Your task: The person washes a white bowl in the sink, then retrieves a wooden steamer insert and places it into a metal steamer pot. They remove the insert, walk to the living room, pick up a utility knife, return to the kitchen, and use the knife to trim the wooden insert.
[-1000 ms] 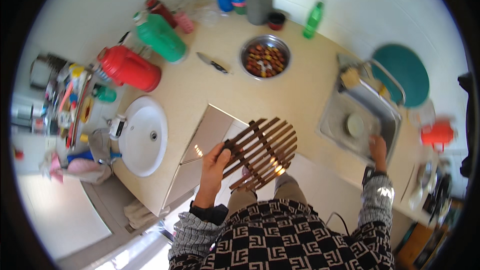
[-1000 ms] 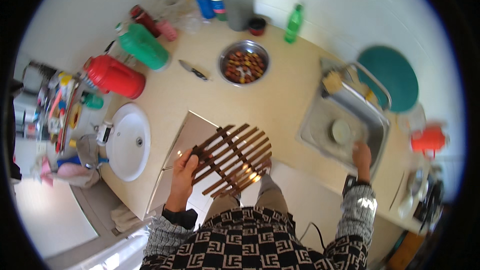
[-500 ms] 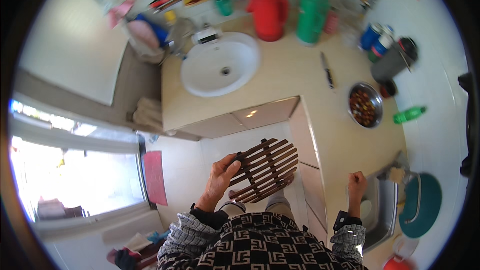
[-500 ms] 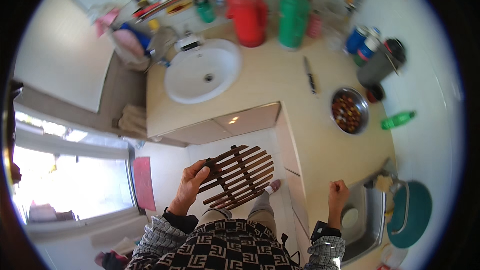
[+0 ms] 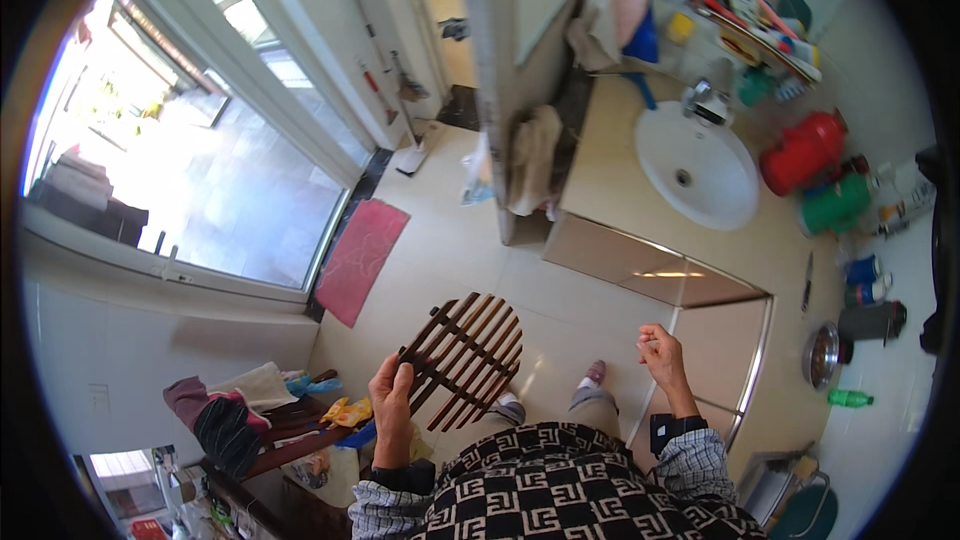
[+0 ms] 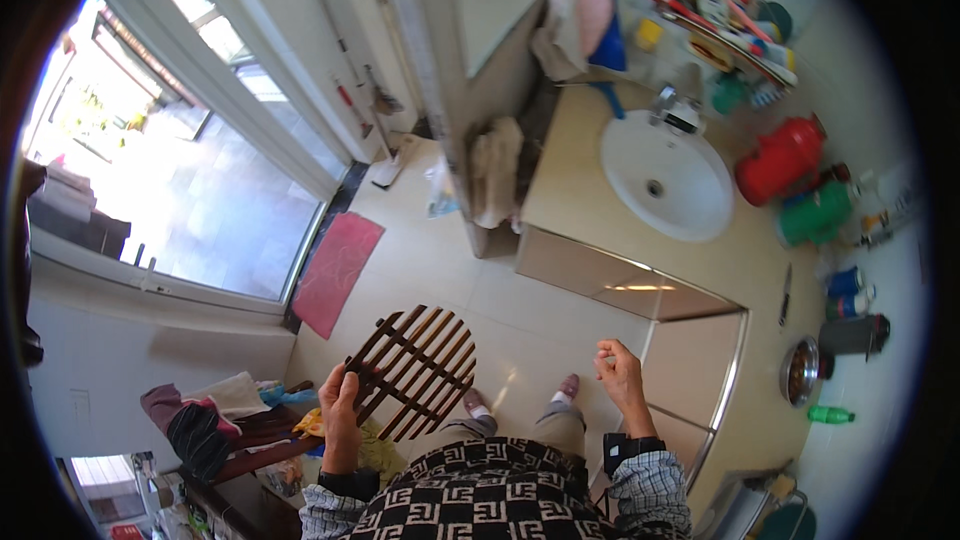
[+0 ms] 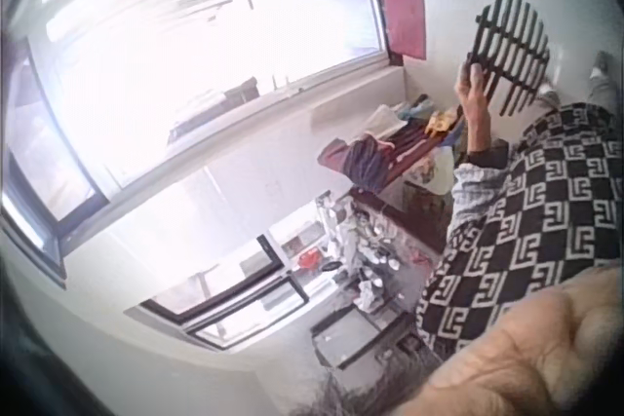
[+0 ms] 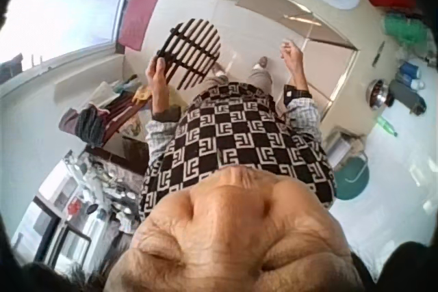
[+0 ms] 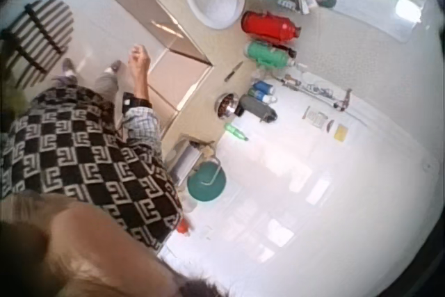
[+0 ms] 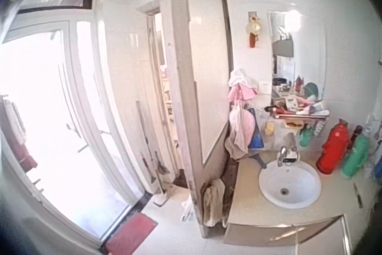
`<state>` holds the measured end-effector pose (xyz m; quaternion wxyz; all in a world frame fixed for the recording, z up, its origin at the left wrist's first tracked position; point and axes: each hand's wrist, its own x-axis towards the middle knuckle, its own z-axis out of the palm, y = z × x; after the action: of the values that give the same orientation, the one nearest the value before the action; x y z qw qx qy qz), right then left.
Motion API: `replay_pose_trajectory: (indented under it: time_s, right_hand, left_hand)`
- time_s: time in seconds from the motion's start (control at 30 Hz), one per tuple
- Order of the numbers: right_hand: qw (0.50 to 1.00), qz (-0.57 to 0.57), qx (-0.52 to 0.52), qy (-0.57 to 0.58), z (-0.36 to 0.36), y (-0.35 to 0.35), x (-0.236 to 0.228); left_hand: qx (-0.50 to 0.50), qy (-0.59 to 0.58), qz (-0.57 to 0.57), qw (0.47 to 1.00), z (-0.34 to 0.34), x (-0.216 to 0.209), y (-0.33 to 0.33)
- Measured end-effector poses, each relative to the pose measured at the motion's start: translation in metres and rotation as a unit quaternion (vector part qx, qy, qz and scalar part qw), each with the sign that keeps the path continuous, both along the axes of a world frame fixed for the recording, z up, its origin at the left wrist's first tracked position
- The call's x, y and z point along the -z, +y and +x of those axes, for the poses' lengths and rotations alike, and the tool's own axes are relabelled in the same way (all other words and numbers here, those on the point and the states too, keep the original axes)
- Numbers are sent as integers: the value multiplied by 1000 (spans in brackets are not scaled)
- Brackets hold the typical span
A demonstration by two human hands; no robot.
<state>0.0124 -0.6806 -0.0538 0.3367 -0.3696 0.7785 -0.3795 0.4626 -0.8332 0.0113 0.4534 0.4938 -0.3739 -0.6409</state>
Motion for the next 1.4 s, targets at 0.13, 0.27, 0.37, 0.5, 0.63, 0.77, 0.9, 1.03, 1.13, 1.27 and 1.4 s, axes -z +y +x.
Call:
replay_pose_trajectory:
  time_s: [0.13, 0.27, 0.37, 0.5, 0.63, 0.77, 0.9, 1.03, 1.13, 1.27, 1.4]
  right_hand:
    - [994, 45, -97, -12, 55, -76, -13]
    - [986, 71, -148, 3, 85, -164, -13]
    - [979, 61, -193, 2, 111, -257, 12]
    - [945, 69, -319, 23, 163, -405, 49]
    - [898, -10, -426, 109, 225, -537, 61]
    - [908, -25, -402, 113, 257, -646, 64]
    - [956, -21, -283, 74, 241, -731, 73]
    - [989, -8, -120, 84, 208, -778, 59]
    - [996, 2, -3, 86, 168, -782, 45]
    - [992, -21, 120, -44, 116, -767, 33]
    - [976, -25, 215, -15, 63, -775, 40]
  left_hand:
    - [-67, -4, -9, 998, 57, 4, -51]
    - [-119, 24, -20, 992, 64, 13, -117]
    - [-141, 4, -9, 990, 73, 5, -172]
    - [-198, 12, -25, 980, 96, -16, -226]
    - [-252, -54, -28, 966, 127, -36, -282]
    - [-298, -42, -2, 954, 148, -47, -337]
    - [-244, -55, -16, 968, 163, -36, -437]
    - [-155, -93, -44, 983, 168, -38, -565]
    - [-34, -96, -29, 994, 139, -37, -664]
    - [111, -68, -36, 991, 66, -42, -784]
    - [204, -75, -97, 971, -38, -44, -881]
